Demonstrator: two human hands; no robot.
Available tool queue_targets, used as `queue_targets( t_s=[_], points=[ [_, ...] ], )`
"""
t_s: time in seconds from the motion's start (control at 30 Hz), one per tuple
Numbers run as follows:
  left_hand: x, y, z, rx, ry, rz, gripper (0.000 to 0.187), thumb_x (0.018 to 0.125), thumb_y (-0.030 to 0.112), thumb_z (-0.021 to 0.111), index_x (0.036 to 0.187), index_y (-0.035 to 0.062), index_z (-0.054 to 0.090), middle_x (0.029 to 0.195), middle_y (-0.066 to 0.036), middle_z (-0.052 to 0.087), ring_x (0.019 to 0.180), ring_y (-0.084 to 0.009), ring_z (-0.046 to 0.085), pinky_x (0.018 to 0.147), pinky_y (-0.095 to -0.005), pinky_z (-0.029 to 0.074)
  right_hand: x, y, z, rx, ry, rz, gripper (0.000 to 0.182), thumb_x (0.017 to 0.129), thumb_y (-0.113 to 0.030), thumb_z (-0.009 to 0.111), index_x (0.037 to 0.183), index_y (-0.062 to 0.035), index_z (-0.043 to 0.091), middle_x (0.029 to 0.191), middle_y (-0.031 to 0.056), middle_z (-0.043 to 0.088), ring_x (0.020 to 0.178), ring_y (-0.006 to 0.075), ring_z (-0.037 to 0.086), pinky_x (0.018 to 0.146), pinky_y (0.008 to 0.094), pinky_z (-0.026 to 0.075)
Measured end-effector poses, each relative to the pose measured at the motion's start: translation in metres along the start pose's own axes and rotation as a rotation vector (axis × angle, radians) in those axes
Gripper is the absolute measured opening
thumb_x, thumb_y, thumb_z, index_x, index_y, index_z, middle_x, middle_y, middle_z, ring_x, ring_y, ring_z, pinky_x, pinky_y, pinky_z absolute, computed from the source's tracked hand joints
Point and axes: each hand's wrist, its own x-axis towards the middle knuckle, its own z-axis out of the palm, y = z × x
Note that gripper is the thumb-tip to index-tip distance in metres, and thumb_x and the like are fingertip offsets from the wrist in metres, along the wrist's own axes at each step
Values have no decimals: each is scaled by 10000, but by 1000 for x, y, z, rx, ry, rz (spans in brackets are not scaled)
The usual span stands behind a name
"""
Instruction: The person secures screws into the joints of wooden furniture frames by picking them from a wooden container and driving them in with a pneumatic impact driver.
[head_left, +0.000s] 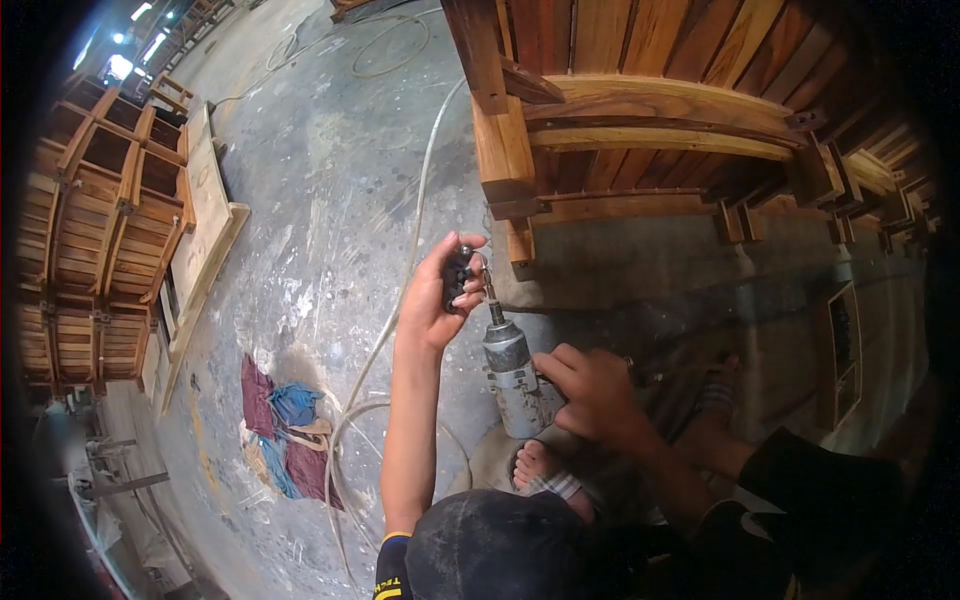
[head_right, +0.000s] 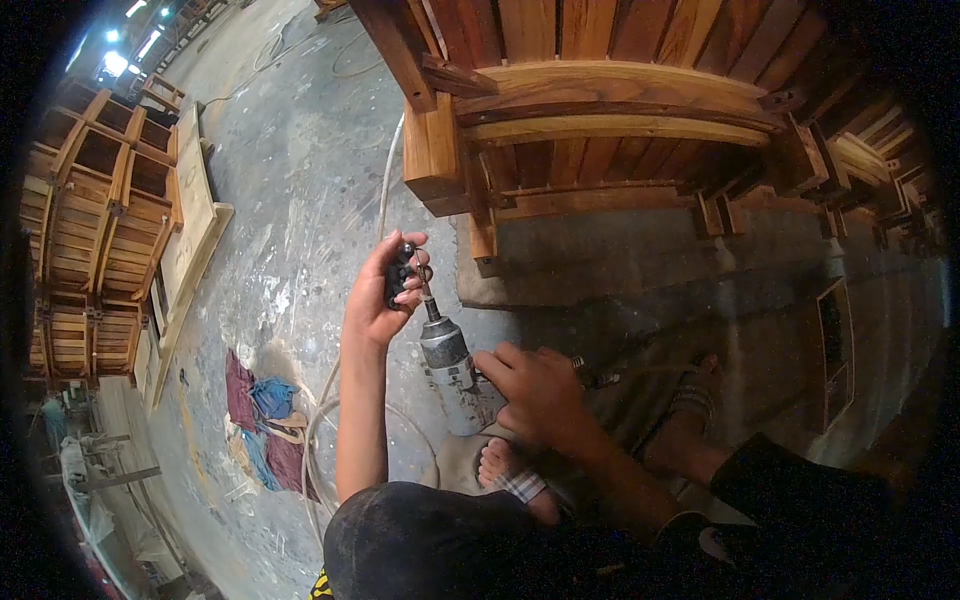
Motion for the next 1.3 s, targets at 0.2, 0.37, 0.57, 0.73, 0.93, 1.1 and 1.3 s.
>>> queue_targets(
  t_s=[0.2,0.37,0.57,0.73,0.93,1.1,1.3],
  points=[
    [-10,5,15,321,-32,38,325,941,336,528,977,17,584,692,-43,528,544,-74,454,362,-164,279,0,-2,0,32,-9,-4,582,547,-119,673,1117,-127,558,914,51,540,810,264,602,709,385,474],
    [-13,3,19,660,-17,110,290,944,309,543,877,35,609,630,-10,526,489,-58,440,370,-176,266,0,-3,1,43,-9,-10,578,552,-116,666,1119,-127,555,913,53,541,804,269,596,699,389,473],
    [-7,8,7,394,-40,132,272,948,277,532,936,9,574,628,4,484,483,-52,407,359,-165,287,-2,-2,3,38,-2,-18,573,555,-117,665,1119,-127,565,907,57,546,783,281,601,692,388,473],
    [-3,4,1,128,-69,40,266,948,255,510,987,-5,548,684,-6,482,506,-52,399,343,-142,309,-2,-2,2,41,-8,-21,572,555,-116,671,1118,-126,570,914,60,550,778,285,609,696,391,474],
    [-6,2,3,116,-71,-7,246,945,228,519,1005,-9,543,720,-18,485,537,-51,404,347,-132,304,-4,0,0,36,-25,-3,603,545,-111,687,1136,-120,564,940,67,558,806,285,613,713,391,477],
    [-3,-5,-2,38,-107,-46,234,956,228,522,1004,-1,539,710,-18,477,539,-50,395,354,-136,298,-4,0,-1,30,-26,14,639,539,-121,708,1158,-112,548,962,70,560,821,295,614,728,403,475],
    [4,-25,-9,-79,-79,-88,269,951,292,547,986,25,536,684,-7,470,505,-45,362,349,-143,275,-5,3,1,90,-75,13,683,542,-129,716,1197,-111,522,1033,81,556,877,310,602,753,413,466]
  ],
)
